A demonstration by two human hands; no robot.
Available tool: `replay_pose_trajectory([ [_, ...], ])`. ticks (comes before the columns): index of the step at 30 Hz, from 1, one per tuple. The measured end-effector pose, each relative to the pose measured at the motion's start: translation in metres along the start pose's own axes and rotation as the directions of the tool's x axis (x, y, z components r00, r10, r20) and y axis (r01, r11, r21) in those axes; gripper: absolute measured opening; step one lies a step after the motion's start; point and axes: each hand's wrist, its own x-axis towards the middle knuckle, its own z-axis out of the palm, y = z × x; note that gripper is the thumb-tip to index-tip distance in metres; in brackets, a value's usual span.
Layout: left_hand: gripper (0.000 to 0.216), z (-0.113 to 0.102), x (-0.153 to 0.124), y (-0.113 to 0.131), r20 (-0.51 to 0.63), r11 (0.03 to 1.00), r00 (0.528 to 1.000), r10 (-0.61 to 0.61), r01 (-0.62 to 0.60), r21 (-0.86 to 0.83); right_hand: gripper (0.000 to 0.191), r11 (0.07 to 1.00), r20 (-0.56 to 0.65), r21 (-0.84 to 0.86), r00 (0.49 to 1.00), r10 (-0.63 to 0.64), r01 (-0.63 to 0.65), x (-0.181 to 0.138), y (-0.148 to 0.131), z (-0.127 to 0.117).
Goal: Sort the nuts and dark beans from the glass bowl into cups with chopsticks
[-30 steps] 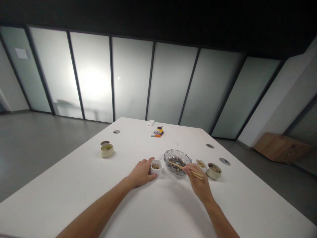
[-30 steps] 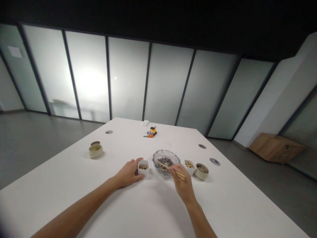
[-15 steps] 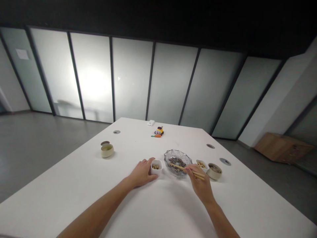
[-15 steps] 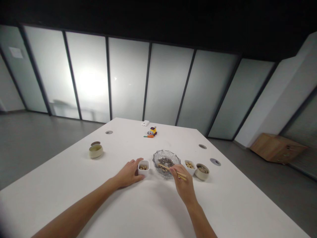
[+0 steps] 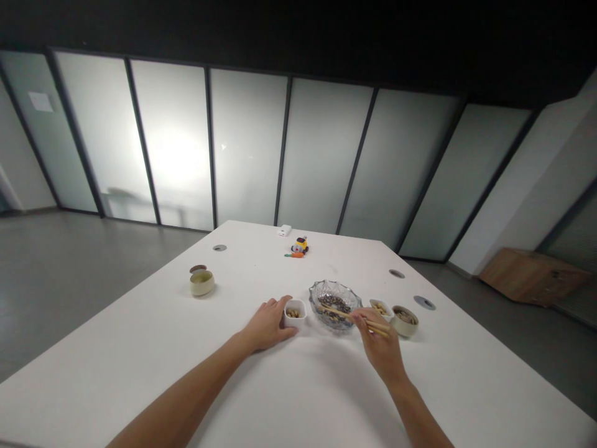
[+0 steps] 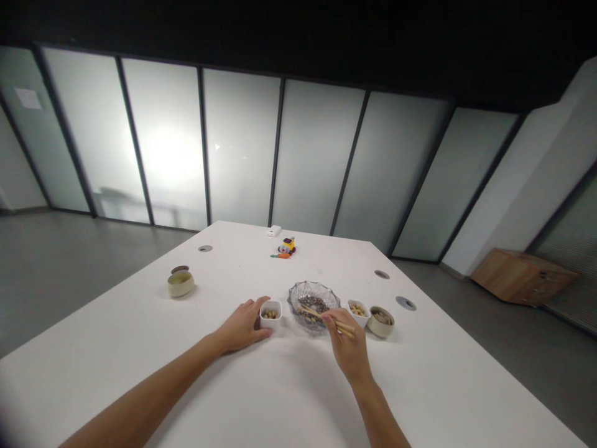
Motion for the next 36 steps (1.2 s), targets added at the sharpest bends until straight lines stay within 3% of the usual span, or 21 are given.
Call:
replay_pose_trajectory([
  [7, 0.076, -0.0011, -0.0008, 0.0015, -0.003, 1.0, 1.0, -0.003, 0.003, -0.004, 0.04, 0.999, 0.02, 0.005, 0.999, 0.04, -0.04, -0.0006, -0.0019, 0.0001],
  [15, 0.077, -0.0023, -0.0003, 0.0028, 0.014, 1.0, 1.0, -0.006, 0.006, 0.005, 0.038, 1.0, -0.066, -0.027, 0.998, 0.004, -0.006, -0.0002, 0.003, -0.002],
  [36, 0.076, -0.0022, -0.0001, 0.0034, 0.006, 1.0, 1.0, -0.01, 0.01, -0.007, 0.041, 0.998, -0.048, -0.057, 0.999, -0.01, 0.007, 0.0018, -0.0028, -0.0018],
])
